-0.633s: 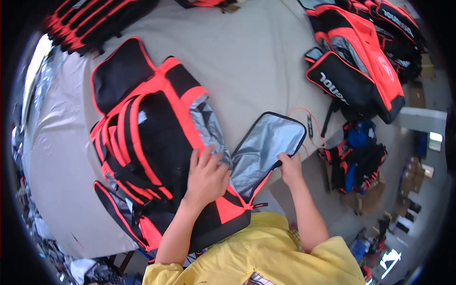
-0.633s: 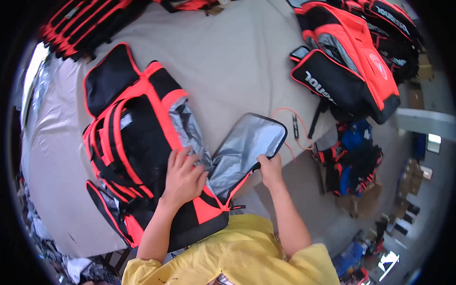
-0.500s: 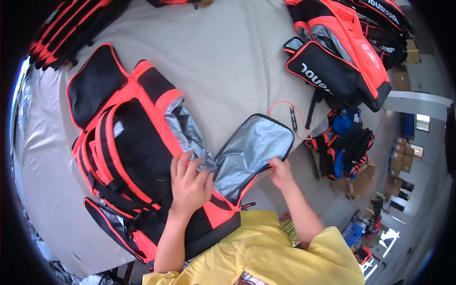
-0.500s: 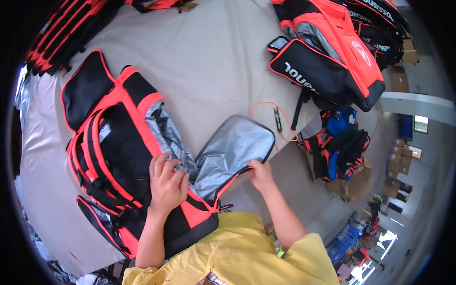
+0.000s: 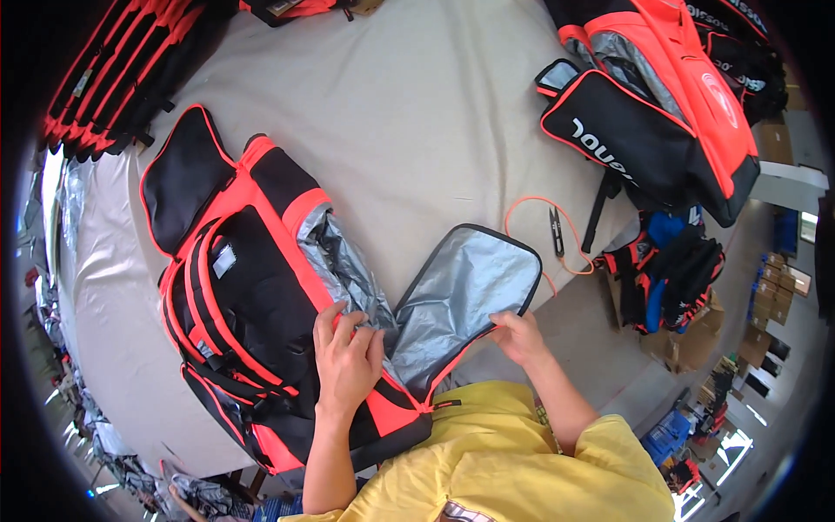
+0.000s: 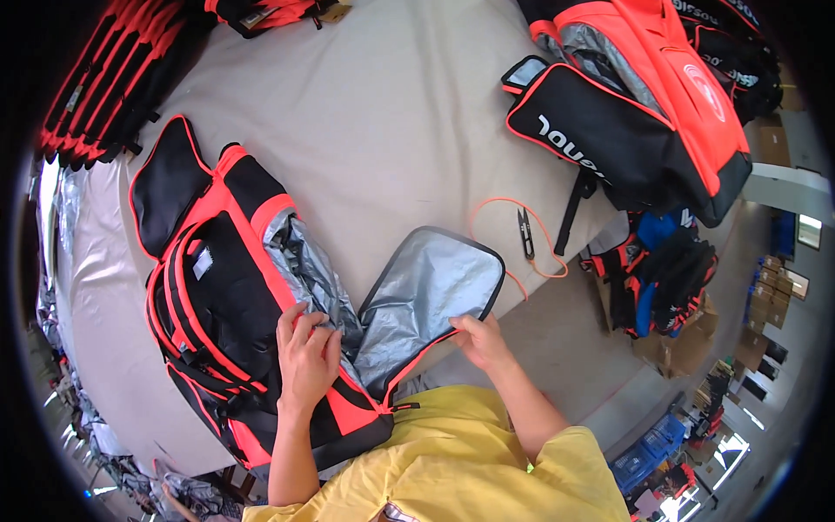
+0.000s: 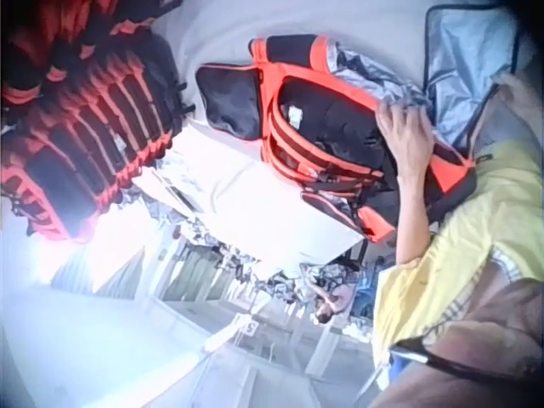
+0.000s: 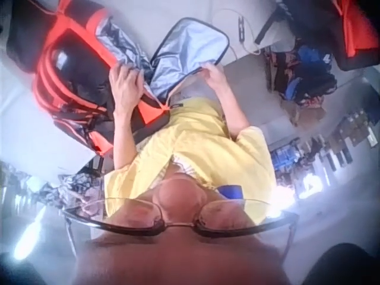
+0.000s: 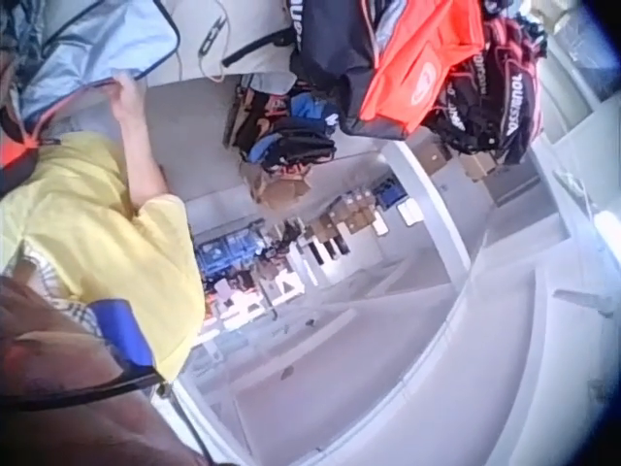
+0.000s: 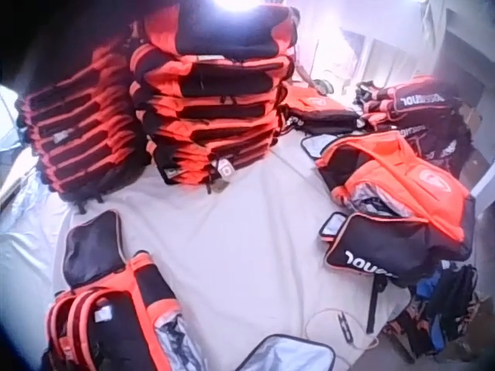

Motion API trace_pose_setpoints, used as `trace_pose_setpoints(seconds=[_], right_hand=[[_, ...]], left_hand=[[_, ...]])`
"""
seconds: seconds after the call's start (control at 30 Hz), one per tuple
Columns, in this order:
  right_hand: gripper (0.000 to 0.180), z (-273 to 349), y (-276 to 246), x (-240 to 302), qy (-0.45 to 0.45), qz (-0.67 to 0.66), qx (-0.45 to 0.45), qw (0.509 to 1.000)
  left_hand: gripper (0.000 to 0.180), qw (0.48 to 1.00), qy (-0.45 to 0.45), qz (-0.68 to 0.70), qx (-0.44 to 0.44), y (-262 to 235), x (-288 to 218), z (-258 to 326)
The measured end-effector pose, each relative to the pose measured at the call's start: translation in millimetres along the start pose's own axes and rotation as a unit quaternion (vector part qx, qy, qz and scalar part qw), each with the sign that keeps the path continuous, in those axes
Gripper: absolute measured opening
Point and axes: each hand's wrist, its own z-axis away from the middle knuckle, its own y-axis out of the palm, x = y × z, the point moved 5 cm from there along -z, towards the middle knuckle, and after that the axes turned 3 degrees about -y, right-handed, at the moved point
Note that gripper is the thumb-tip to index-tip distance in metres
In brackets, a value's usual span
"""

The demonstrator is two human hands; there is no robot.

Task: Inspecting the interior compartments and straps of red and black backpacks on a production table.

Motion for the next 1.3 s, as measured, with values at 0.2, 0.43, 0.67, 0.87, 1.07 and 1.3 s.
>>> trace_pose_setpoints(seconds=[0.2, 0.43, 0.67, 0.87, 1.07, 1.3], right_hand=[[0.05, -9, 8, 1, 0.049, -0.003, 0.049, 0.998], [0.058, -16, -18, 19, 0.039, 0.066, 0.089, 0.993], [0.061, -23, -22, 35, 0.042, 0.084, 0.079, 0.992], [0.063, -19, -30, 33, 0.082, 0.138, 0.083, 0.984], [0.052, -9, -33, 32, 0.026, 0.238, 0.154, 0.959], [0.048, 10, -26, 31, 0.119, 0.134, 0.156, 0.971]], left_hand=[[0.021, 0.996, -0.077, -0.052, -0.013, -1, -2, -3], [0.107, 0.904, -0.389, -0.162, -0.076, 7, 23, -26], [0.089, 0.917, -0.336, -0.182, -0.118, 5, 22, -21], [0.041, 0.897, -0.337, -0.284, 0.035, 49, -8, -62], [0.021, 0.914, -0.387, -0.081, 0.092, 62, 74, -34], [0.031, 0.604, -0.285, 0.729, -0.149, 11, 107, 62]])
